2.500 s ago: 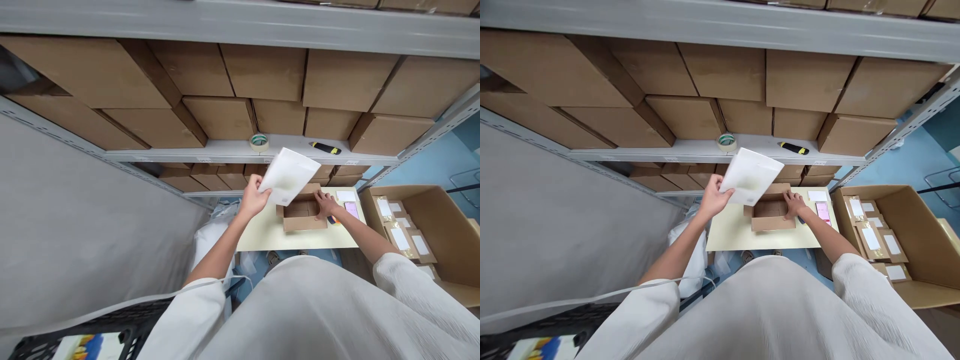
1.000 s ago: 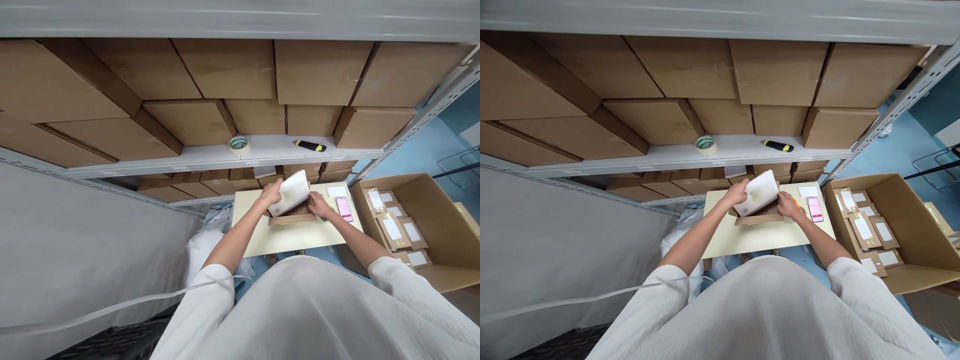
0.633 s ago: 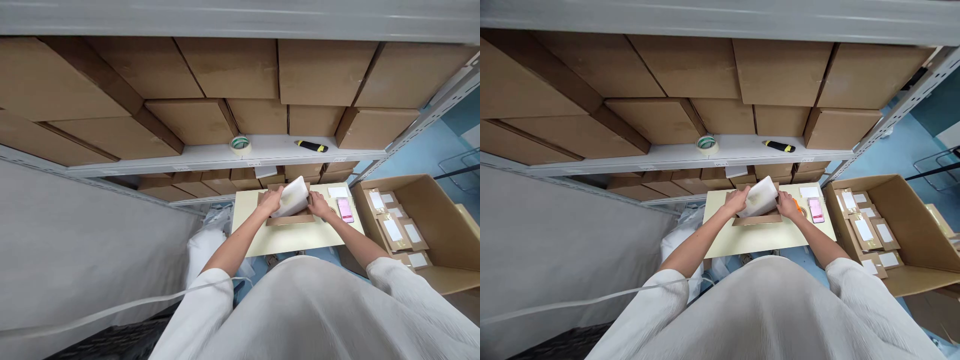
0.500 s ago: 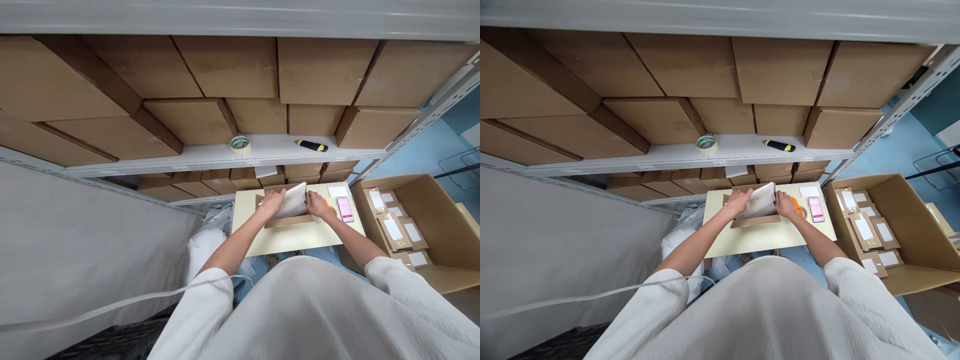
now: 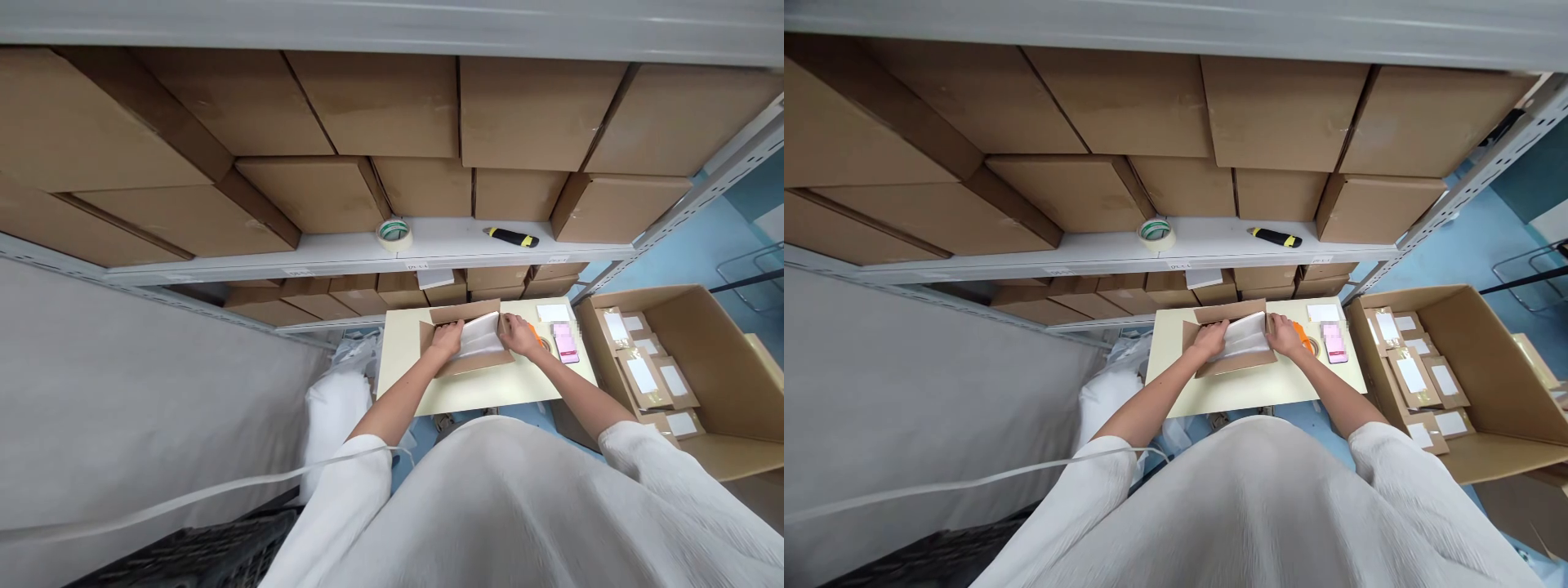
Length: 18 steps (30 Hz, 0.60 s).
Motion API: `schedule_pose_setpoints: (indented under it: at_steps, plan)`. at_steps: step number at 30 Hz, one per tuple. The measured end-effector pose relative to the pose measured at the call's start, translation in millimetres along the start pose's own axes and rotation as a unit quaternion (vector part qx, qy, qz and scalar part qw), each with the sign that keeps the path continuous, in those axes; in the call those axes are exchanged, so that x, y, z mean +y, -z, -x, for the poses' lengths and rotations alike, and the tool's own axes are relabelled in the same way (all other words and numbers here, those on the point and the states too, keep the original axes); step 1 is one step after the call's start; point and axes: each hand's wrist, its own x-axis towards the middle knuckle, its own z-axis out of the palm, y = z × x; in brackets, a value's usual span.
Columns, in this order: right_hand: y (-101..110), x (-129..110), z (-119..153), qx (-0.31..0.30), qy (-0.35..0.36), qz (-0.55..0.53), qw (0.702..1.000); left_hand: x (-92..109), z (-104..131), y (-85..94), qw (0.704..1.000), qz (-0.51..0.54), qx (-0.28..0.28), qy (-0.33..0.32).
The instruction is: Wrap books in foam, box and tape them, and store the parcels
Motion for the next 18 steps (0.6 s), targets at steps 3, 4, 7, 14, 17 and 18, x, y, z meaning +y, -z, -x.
schedule_pose_setpoints:
  at_steps: [3,4,7,14,17,18]
  plan:
    - [0.9,1.8,-0.6,-0.001,0.010,0.001,1.000,-4.6,8.0,-0.4,0.999,0.008,0.034,-0.019]
    - [1.4,2.4,-0.9,-0.001,0.010,-0.001,1.000,-6.2,11.3,0.3,0.998,0.010,0.049,-0.028]
    - [3.2,4.8,-3.1,0.005,-0.002,-0.013,1.000,-12.5,23.4,3.1,0.993,0.030,0.103,-0.055]
    - [11.6,20.3,-5.5,0.088,-0.084,-0.068,0.990,-51.9,60.7,-19.2,0.934,0.169,0.308,0.058]
    - [16.7,21.0,-4.0,0.089,-0.127,-0.164,0.974,-66.3,67.3,-34.7,0.891,0.315,0.305,0.122]
    - [17.7,18.4,-3.9,0.086,-0.130,-0.197,0.968,-68.0,67.8,-38.2,0.877,0.361,0.292,0.121]
